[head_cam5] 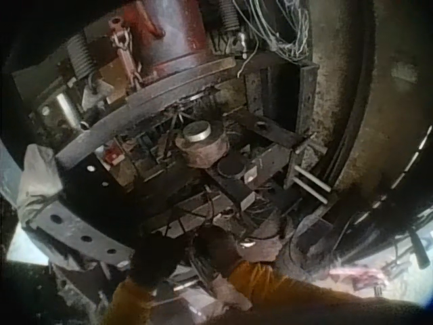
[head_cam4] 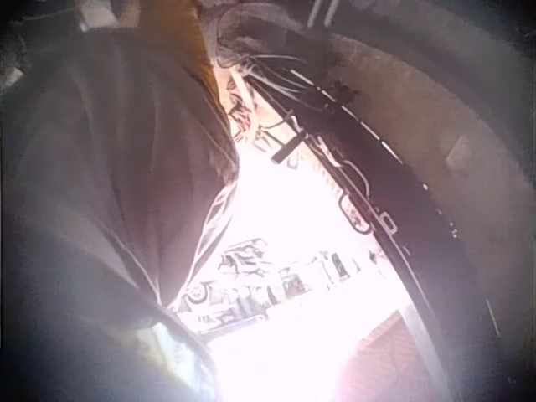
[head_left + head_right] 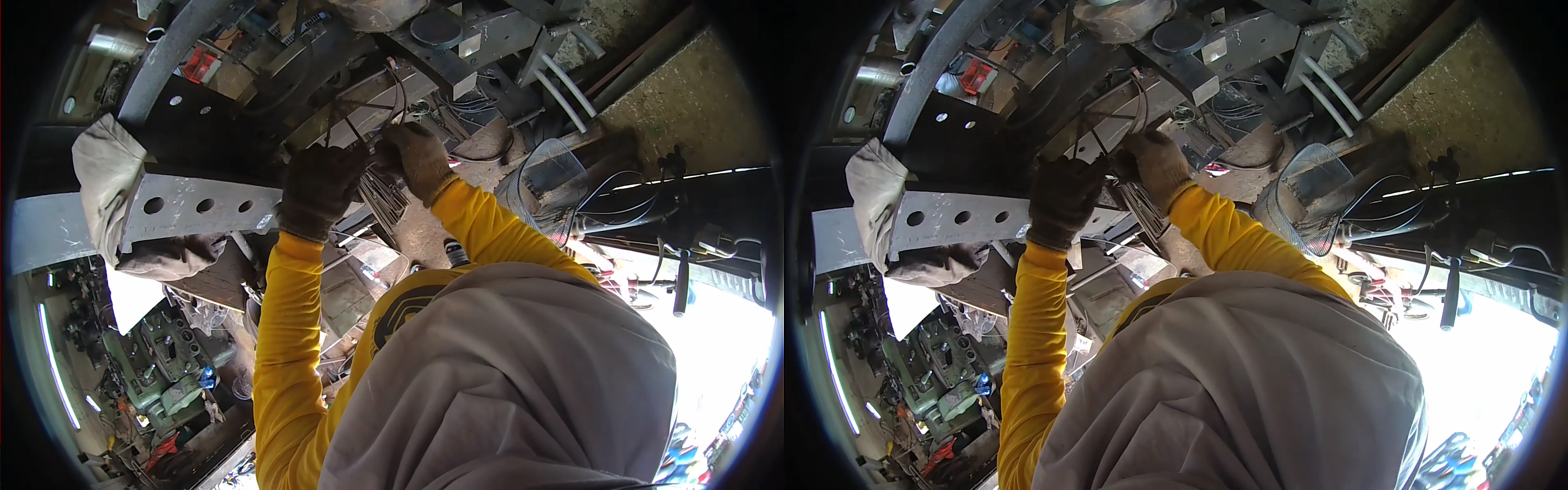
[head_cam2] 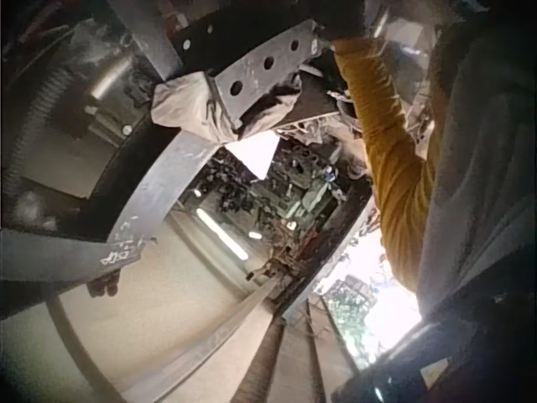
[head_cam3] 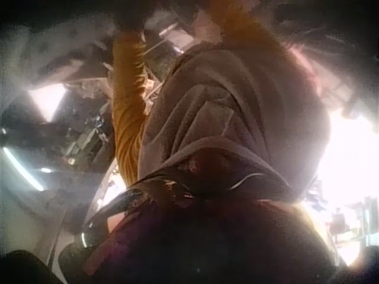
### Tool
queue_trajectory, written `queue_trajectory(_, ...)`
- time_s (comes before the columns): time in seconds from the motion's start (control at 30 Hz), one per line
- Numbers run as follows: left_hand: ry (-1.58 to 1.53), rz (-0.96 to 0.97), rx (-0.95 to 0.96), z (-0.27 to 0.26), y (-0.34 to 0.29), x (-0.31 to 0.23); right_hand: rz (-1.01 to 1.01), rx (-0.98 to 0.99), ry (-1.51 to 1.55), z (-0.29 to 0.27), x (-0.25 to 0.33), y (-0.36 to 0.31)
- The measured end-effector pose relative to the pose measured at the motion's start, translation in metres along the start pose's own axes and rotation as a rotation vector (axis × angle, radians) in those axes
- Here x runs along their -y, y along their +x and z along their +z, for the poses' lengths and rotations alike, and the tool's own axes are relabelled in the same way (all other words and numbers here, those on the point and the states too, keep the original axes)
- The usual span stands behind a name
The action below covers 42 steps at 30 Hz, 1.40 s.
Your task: The person manipulates thin metal wires and a circular metal frame using gloved hands to assemble or repair a structure on a workshop table.
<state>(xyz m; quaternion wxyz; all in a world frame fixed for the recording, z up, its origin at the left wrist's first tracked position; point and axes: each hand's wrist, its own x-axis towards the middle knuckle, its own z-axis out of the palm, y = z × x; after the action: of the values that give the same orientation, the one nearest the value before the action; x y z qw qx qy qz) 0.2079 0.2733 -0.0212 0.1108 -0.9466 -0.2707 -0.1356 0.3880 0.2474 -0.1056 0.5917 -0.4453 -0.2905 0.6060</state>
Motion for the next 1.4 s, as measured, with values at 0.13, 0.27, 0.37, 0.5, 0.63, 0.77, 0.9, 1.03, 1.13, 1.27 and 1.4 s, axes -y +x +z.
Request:
queue_trajectory(0.13,0.0,-0.004,-0.063,0.002,-0.01,0.007,0.189,-0.059,0.366,0.015,0.009,-0.007)
queue_trajectory(0.27,0.04,-0.038,0.025,0.001,-0.001,-0.008,0.093,-0.015,0.219,-0.003,0.003,-0.002)
queue_trajectory(0.37,0.069,-0.169,0.126,0.0,0.001,-0.035,-0.006,0.046,0.037,-0.021,-0.008,0.005)
queue_trajectory(0.5,0.126,-0.202,-0.03,0.023,0.008,-0.064,-0.342,0.143,-0.584,-0.052,0.007,0.003)
queue_trajectory(0.63,0.095,-0.159,0.043,-0.001,0.008,-0.047,-0.86,-0.29,-1.065,-0.028,0.04,-0.017)
queue_trajectory(0.77,0.15,-0.165,0.163,-0.036,0.002,-0.032,-0.865,0.387,-1.456,-0.013,0.056,-0.031)
queue_trajectory(0.9,0.105,-0.297,-0.27,-0.06,0.003,-0.052,-0.934,0.012,-1.065,0.004,0.038,-0.047)
queue_trajectory(1.03,-0.148,-0.362,-0.205,-0.025,-0.007,-0.086,-0.102,-0.04,-0.319,0.003,0.037,-0.055)
queue_trajectory(1.13,-0.165,-0.374,-0.029,0.01,-0.013,-0.088,-0.159,-0.031,-0.322,-0.015,0.025,-0.032)
queue_trajectory(1.27,-0.061,-0.365,0.138,0.026,-0.007,-0.063,-0.094,-0.048,-0.012,-0.017,-0.002,-0.003)
queue_trajectory(1.4,-0.063,-0.181,-0.043,0.04,-0.019,-0.023,-0.704,0.015,-0.956,-0.022,-0.02,0.004)
